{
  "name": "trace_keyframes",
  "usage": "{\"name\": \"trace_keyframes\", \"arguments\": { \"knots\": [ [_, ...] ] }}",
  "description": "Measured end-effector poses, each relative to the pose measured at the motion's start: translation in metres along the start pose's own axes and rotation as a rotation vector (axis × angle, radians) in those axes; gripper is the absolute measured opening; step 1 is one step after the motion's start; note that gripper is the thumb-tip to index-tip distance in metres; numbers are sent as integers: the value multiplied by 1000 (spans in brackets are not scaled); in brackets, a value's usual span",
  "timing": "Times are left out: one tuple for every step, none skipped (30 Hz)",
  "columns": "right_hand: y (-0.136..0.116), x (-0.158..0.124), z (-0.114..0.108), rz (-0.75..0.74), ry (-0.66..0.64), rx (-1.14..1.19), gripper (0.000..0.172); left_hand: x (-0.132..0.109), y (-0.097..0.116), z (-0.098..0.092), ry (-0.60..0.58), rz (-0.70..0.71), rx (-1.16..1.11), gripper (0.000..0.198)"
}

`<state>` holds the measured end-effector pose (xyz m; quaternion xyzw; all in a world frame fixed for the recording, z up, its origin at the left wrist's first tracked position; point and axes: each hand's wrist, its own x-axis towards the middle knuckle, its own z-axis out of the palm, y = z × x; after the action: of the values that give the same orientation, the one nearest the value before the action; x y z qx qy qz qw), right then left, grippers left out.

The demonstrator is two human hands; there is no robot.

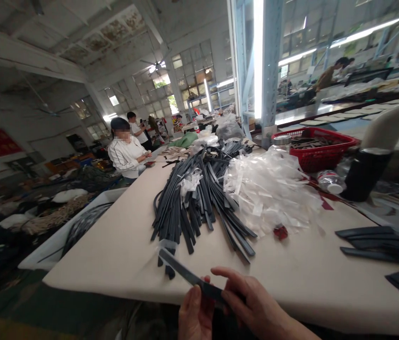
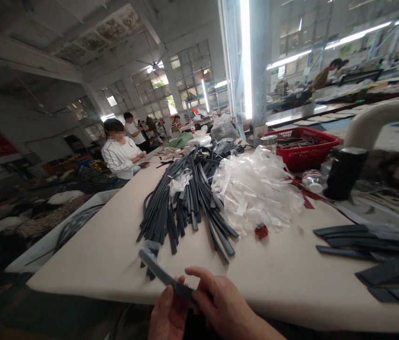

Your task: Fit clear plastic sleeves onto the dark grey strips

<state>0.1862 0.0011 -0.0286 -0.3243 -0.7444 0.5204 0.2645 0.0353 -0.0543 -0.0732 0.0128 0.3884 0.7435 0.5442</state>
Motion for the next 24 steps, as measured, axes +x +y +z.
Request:
{"name": "trace_keyframes", "arguments": {
  "knots": [
    [1,-2,-1,4,-11,-35,46,0,1,-3,9,14,17,23],
    [2,-4,-2,6,-25,-78,47,0,3,-6,21,23,34,28],
    [4,-7,-3,9,-35,-123,48,-1,4,-8,32,21,52,32],
    [7,-10,-3,14,-42,-159,49,-2,4,-10,43,11,63,35],
    [9,-13,-3,19,-50,-179,48,-3,1,-11,53,-8,69,36],
    [10,-14,-2,23,-58,-181,47,-5,-3,-12,50,-28,72,37],
    [11,-14,0,23,-66,-170,45,-7,-8,-13,31,-46,81,37],
    [11,-12,3,21,-75,-150,44,-8,-15,-13,-9,-58,102,37],
    [11,-11,5,20,-86,-122,44,-10,-21,-13,-61,-62,133,37],
    [10,-9,8,22,-98,-93,45,-12,-26,-13,-112,-62,172,38],
    [9,-8,9,27,-105,-65,47,-12,-30,-13,-156,-59,210,40],
    [8,-8,10,31,-112,-42,49,-13,-31,-13,-190,-56,239,41],
    [8,-9,9,34,-119,-29,51,-13,-30,-14,-206,-56,253,42],
    [8,-11,7,36,-120,-28,54,-12,-27,-14,-200,-58,252,43],
    [10,-15,4,40,-118,-35,57,-12,-22,-15,-171,-55,240,42],
    [14,-19,0,52,-116,-45,58,-11,-17,-16,-123,-47,223,41],
    [18,-24,-3,71,-111,-53,58,-10,-13,-17,-60,-34,206,41],
    [23,-29,-5,98,-110,-56,57,-10,-11,-18,5,-21,196,40],
    [28,-32,-6,125,-109,-55,55,-10,-11,-19,55,-14,199,41],
    [33,-35,-5,139,-109,-54,54,-10,-14,-21,71,-19,215,43],
    [36,-35,-4,136,-107,-56,53,-10,-19,-22,45,-33,246,45],
    [37,-35,-2,117,-97,-64,51,-11,-26,-24,-8,-53,285,47],
    [36,-34,0,91,-85,-71,50,-11,-34,-25,-70,-73,323,48],
    [34,-33,1,69,-79,-67,50,-11,-41,-26,-127,-88,360,48]
  ]
}}
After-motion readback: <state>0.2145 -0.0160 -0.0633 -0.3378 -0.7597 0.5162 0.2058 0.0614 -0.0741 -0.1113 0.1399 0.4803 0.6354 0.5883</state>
